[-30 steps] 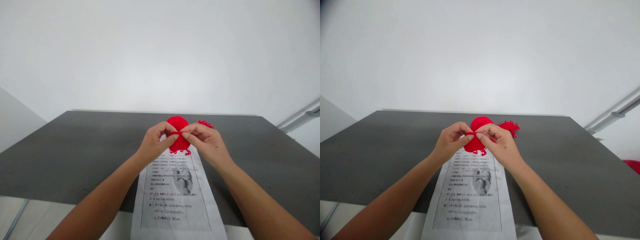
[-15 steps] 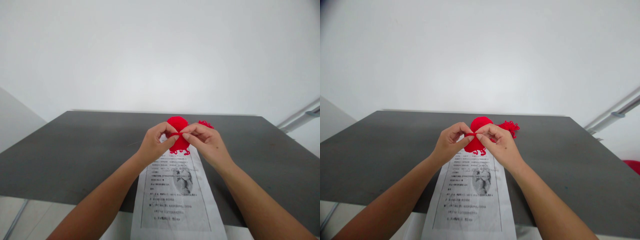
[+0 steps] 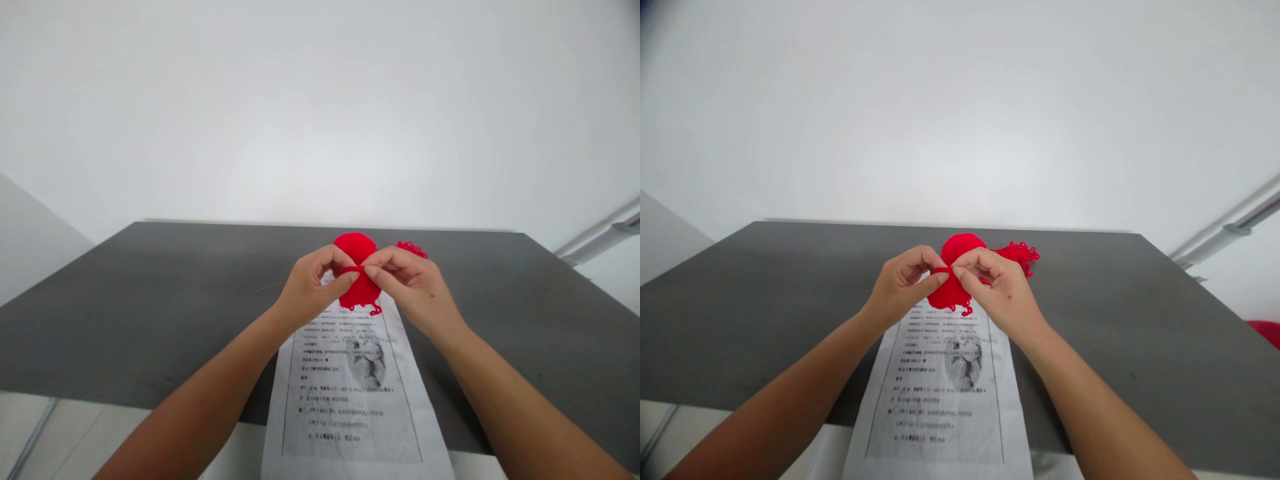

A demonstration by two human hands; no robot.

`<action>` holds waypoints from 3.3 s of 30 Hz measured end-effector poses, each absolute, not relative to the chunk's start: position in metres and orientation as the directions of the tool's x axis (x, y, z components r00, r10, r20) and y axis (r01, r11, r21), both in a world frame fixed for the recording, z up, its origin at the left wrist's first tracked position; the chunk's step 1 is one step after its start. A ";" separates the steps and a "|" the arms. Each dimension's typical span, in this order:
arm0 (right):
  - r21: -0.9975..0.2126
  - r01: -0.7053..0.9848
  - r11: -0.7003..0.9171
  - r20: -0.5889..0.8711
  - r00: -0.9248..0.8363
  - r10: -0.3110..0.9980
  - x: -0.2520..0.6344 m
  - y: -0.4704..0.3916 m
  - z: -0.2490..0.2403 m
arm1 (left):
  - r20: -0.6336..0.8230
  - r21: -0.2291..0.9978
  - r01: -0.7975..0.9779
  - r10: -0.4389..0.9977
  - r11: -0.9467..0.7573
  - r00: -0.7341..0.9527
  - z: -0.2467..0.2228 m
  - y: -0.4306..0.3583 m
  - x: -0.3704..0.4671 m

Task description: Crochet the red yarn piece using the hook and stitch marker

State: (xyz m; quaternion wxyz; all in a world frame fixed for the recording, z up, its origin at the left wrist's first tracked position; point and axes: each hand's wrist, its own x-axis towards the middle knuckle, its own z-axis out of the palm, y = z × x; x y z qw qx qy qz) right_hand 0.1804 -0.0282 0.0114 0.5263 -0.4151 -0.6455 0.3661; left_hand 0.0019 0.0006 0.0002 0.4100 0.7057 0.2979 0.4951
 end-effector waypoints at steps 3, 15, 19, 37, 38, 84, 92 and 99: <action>-0.912 0.137 0.385 0.373 -0.108 0.922 0.180 -0.028 0.011 | 0.447 0.877 0.024 0.831 -0.481 0.330 0.000 0.001 0.002; -0.920 0.130 0.370 0.361 -0.087 0.928 0.180 -0.028 0.011 | 0.429 0.879 0.072 0.848 -0.471 0.312 0.003 -0.002 0.004; -0.924 0.134 0.358 0.350 -0.076 0.934 0.180 -0.028 0.011 | 0.411 0.891 0.058 0.855 -0.450 0.317 0.004 -0.001 0.004; -0.953 -0.017 0.302 0.303 -0.089 0.949 0.180 -0.028 0.012 | 0.391 0.908 0.014 0.858 -0.419 0.334 0.001 0.000 0.002; -0.952 -0.010 0.305 0.305 -0.084 0.949 0.180 -0.028 0.012 | 0.393 0.906 0.023 0.858 -0.424 0.331 0.000 0.000 0.002; -0.954 0.050 0.296 0.291 -0.092 0.952 0.180 -0.028 0.012 | 0.365 0.921 0.014 0.874 -0.390 0.321 0.002 -0.001 0.003; -0.951 0.072 0.302 0.295 -0.089 0.951 0.180 -0.027 0.012 | 0.347 0.936 -0.063 0.872 -0.347 0.346 0.003 -0.002 0.004; -0.948 0.076 0.310 0.302 -0.098 0.948 0.180 -0.028 0.012 | 0.352 0.933 -0.046 0.872 -0.358 0.340 0.004 -0.002 0.004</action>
